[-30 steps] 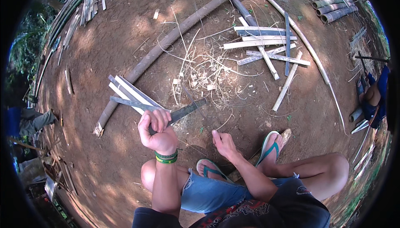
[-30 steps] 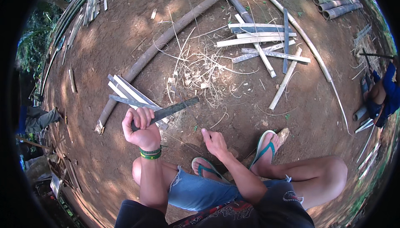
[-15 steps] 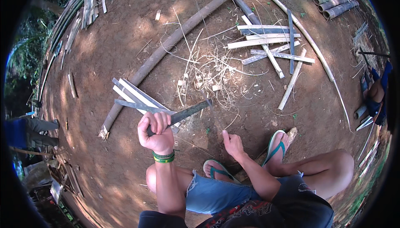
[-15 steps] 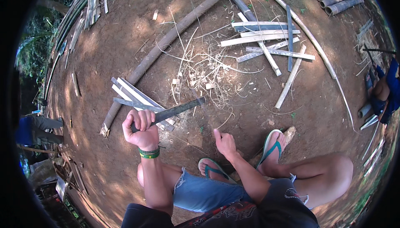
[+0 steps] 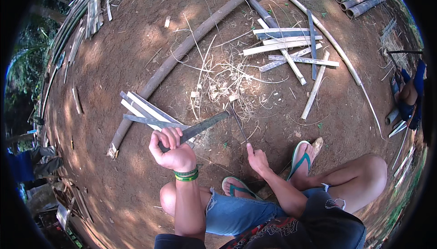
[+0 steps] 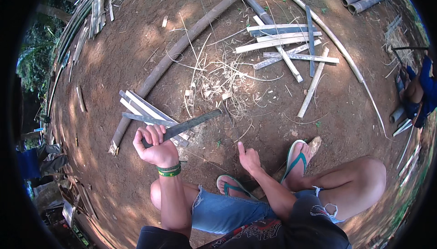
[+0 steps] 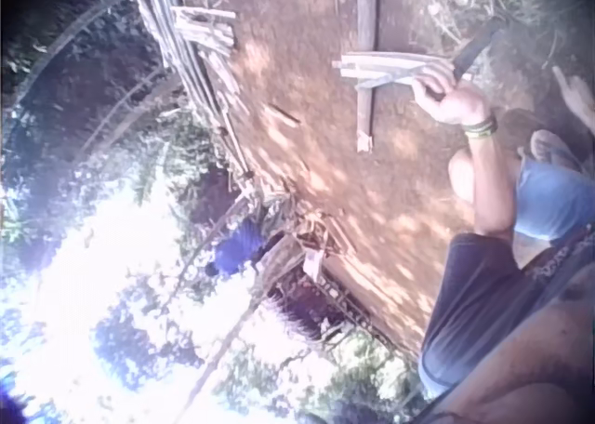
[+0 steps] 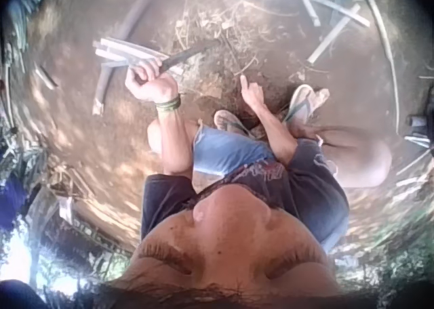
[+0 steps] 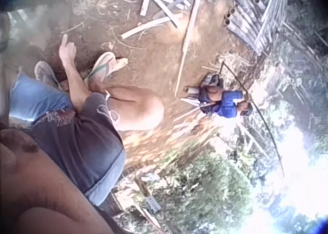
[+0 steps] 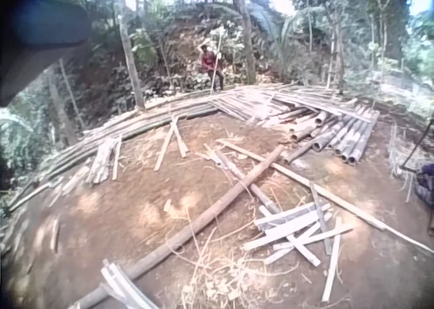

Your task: The person sits on the ground and uses a machete to split long bamboo poles into thin strips. They hold the bamboo vertically and strike it repeatedly with the blade to separate the sections, occasionally adjusting the grip or repositioning the material.

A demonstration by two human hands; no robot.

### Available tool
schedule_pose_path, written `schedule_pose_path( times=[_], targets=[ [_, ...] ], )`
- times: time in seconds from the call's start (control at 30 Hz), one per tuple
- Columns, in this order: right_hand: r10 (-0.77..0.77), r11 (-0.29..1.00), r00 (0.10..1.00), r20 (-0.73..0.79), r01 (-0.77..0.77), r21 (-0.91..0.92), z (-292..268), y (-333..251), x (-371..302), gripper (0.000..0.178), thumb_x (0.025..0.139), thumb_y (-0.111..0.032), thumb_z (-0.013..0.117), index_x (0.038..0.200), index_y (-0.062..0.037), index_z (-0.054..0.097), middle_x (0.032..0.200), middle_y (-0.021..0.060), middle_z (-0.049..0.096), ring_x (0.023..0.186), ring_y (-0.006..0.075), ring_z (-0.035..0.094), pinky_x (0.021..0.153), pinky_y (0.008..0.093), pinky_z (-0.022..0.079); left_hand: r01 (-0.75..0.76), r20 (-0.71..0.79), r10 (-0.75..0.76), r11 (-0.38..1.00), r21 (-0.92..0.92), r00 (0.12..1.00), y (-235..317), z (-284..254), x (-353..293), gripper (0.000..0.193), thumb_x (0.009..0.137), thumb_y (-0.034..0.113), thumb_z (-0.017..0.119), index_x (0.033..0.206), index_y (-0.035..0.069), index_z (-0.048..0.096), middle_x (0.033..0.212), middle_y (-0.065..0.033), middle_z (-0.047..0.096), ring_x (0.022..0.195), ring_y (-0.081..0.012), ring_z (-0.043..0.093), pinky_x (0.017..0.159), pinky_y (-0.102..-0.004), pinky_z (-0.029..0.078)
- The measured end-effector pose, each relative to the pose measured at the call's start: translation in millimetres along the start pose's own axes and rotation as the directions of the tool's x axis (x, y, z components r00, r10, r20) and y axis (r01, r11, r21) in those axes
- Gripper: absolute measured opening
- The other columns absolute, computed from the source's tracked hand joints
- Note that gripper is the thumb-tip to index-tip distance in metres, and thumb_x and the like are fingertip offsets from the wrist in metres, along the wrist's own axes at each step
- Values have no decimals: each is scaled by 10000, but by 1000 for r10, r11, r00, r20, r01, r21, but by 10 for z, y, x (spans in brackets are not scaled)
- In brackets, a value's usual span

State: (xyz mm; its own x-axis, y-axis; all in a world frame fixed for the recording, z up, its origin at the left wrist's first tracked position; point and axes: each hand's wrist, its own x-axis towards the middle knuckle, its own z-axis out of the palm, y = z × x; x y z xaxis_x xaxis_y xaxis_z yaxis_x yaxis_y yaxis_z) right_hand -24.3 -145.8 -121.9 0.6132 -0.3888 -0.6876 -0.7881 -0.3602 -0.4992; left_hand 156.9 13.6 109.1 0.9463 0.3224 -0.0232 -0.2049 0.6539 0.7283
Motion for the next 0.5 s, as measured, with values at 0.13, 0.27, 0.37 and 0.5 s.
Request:
schedule_pose_path(
  times=[0.13, 0.27, 0.37, 0.5],
  targets=[
    [-368, 910, 929, 36, 352, 217, -109, -548, -358, 626, 1032, -471, 431, 706, 18, 647, 629, 213, 616, 675, 381, 666, 662, 473, 491, -11, -46, 11, 1000, 1, 999, -48, 9, -63, 370, 993, 256, 410, 647, 157, 327, 519, 30, 288, 505, -105, 259, 633, -291, 326],
    [-299, 949, 953, -37, 302, 89, -28, -136, -244, 662, 1028, -495, 410, 744, 42, 673, 691, 253, 648, 758, 428, 681, 701, 502, 497, -19, -55, 20, 1000, 15, 998, -35, 16, -33, 368, 993, 255, 411, 649, 154, 331, 525, 25, 290, 502, -107, 267, 640, -293, 335],
    [2, 1000, 1000, 4, -1, -18, -46, 121, -118, 766, 1013, -588, 365, 831, 71, 710, 797, 294, 680, 877, 465, 682, 778, 526, 500, -34, -21, 35, 999, 35, 999, -45, 68, -49, 368, 995, 258, 409, 651, 154, 331, 524, 25, 296, 503, -107, 274, 648, -295, 344],
    [-281, 945, 960, -14, 279, 169, 6, -363, -317, 617, 1014, -497, 461, 807, 39, 686, 739, 260, 657, 796, 438, 679, 723, 496, 509, -44, 39, 42, 998, 44, 998, -111, 85, -94, 363, 1000, 259, 396, 657, 157, 332, 524, 27, 296, 508, -108, 283, 659, -298, 352]
  ],
)
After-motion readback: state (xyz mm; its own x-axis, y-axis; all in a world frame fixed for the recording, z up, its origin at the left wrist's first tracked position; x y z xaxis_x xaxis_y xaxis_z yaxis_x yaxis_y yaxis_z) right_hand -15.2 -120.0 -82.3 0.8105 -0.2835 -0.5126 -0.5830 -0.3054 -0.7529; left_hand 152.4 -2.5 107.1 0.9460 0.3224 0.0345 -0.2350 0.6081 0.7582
